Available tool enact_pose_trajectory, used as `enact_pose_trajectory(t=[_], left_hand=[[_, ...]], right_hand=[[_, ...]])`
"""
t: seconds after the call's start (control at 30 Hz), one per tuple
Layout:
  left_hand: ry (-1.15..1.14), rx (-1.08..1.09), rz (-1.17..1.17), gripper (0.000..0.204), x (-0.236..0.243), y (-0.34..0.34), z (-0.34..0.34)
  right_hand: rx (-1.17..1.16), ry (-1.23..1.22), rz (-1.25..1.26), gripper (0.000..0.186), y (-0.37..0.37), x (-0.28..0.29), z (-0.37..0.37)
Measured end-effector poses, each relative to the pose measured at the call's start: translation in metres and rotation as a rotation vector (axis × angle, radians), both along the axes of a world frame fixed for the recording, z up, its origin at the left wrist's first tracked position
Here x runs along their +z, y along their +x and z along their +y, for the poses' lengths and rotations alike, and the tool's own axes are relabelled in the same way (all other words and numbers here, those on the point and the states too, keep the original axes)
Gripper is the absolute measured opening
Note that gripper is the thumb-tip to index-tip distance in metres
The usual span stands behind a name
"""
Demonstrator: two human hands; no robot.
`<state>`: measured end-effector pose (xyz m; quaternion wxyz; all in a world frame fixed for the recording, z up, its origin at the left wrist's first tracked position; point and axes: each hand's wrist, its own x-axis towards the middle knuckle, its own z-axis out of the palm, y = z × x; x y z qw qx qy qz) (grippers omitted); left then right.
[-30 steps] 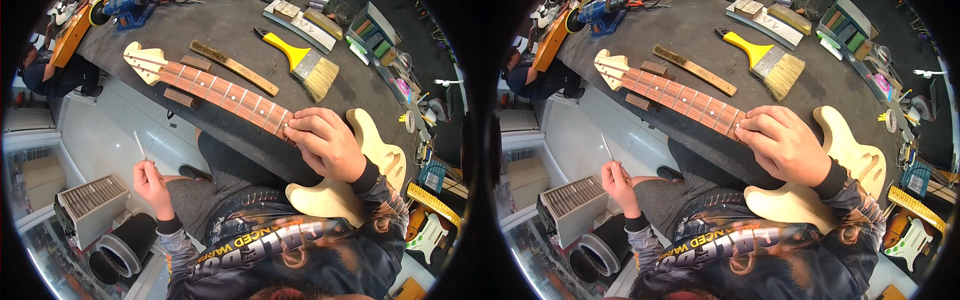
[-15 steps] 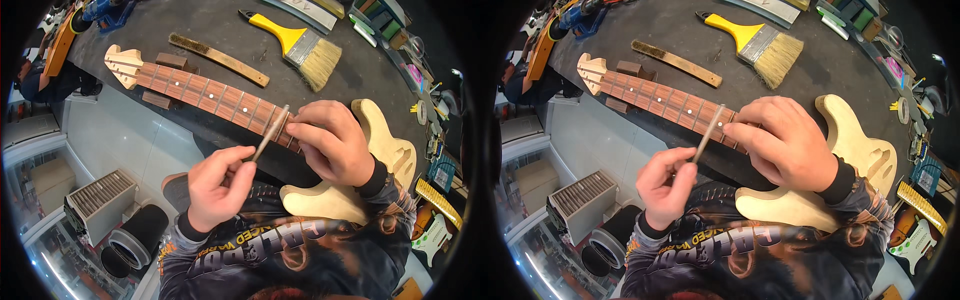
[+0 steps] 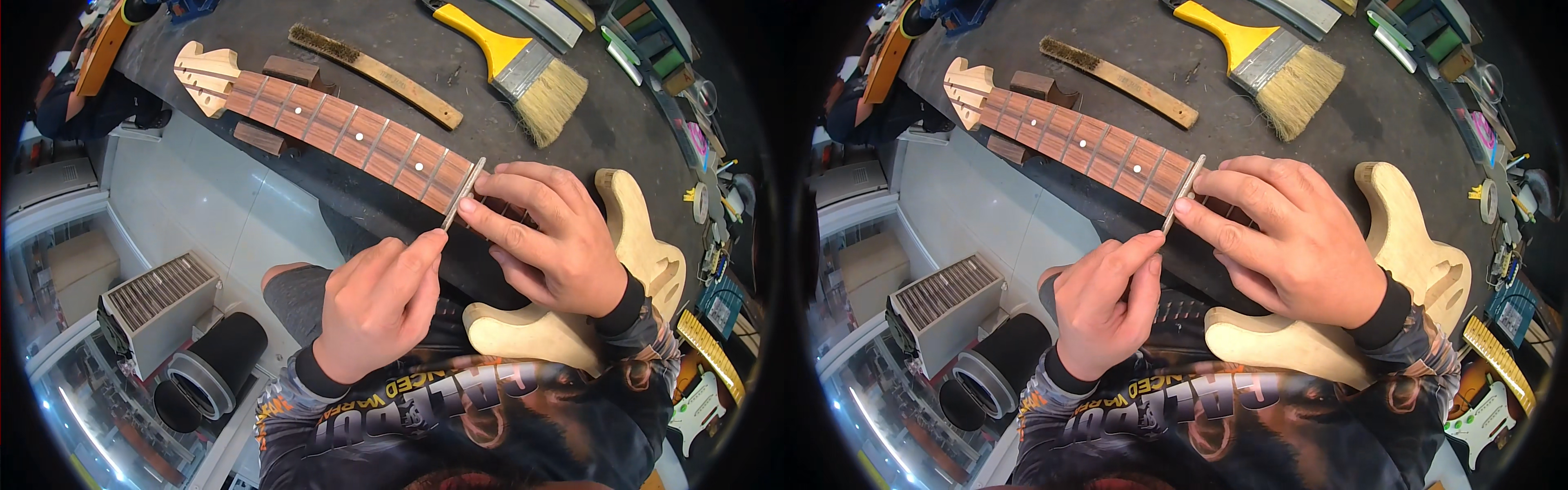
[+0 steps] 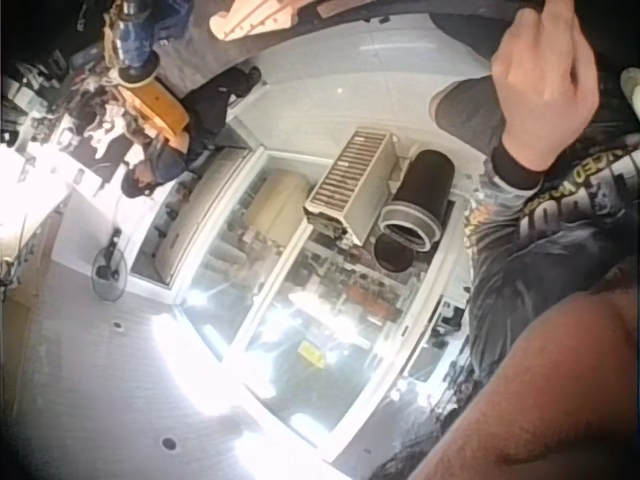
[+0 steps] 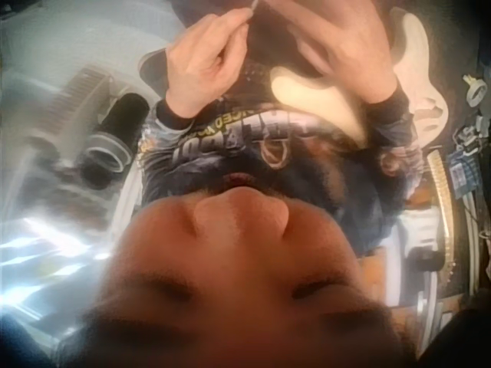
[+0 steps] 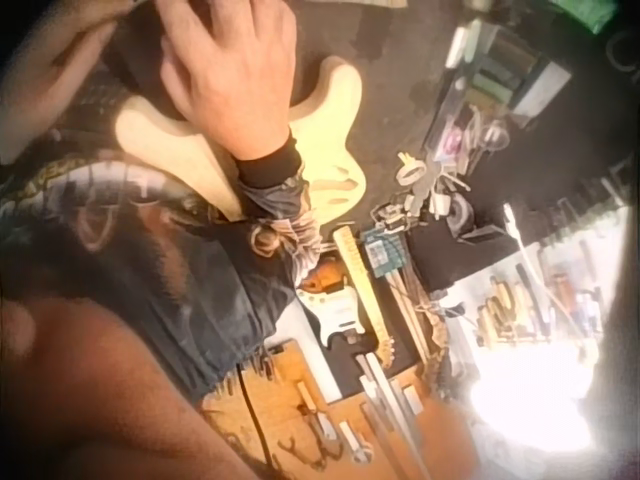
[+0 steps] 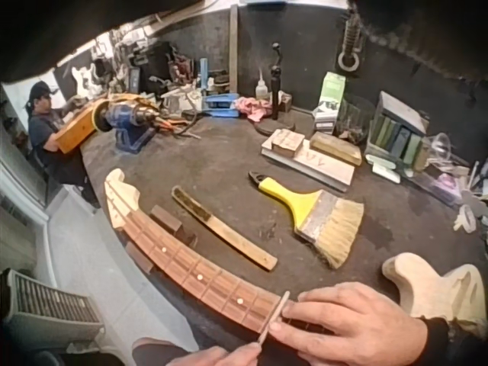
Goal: The person files the frets on a guitar neck using a small hand file, sweeps debris off the fretboard with a brush, and continues filing the frets.
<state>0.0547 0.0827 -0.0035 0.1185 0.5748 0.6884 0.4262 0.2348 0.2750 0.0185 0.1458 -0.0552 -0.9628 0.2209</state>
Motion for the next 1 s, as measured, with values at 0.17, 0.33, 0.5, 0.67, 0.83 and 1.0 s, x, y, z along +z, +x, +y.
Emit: enact_pose_trajectory(t=[0.17,0.33,0.5,0.67,0.83,1.0], left_hand=[[-0.045,-0.009,0.118,0.048,0.001,0.005,-0.006],[-0.089,-0.037,0.219,0.062,0.001,0.002,-0.011],[-0.079,-0.058,0.238,0.068,0.002,0.001,-0.02],[-0.094,-0.083,0.263,0.065,0.0,-0.001,-0.035],[-0.052,-0.078,0.197,0.06,-0.001,-0.001,-0.007],[-0.11,-0.107,0.205,0.062,0.0,-0.001,-0.042]], right_hand=[[0.011,0.002,0.001,0.073,0.0,-0.001,0.001],[0.012,-0.027,0.023,0.071,0.0,-0.002,0.002],[0.01,-0.035,0.016,0.078,0.001,-0.004,0.002],[0.043,-0.013,0.028,0.078,0.0,-0.005,0.004],[0.024,-0.019,0.032,0.08,0.0,-0.007,0.003],[0.003,-0.045,0.001,0.073,-0.001,0.0,0.0]])
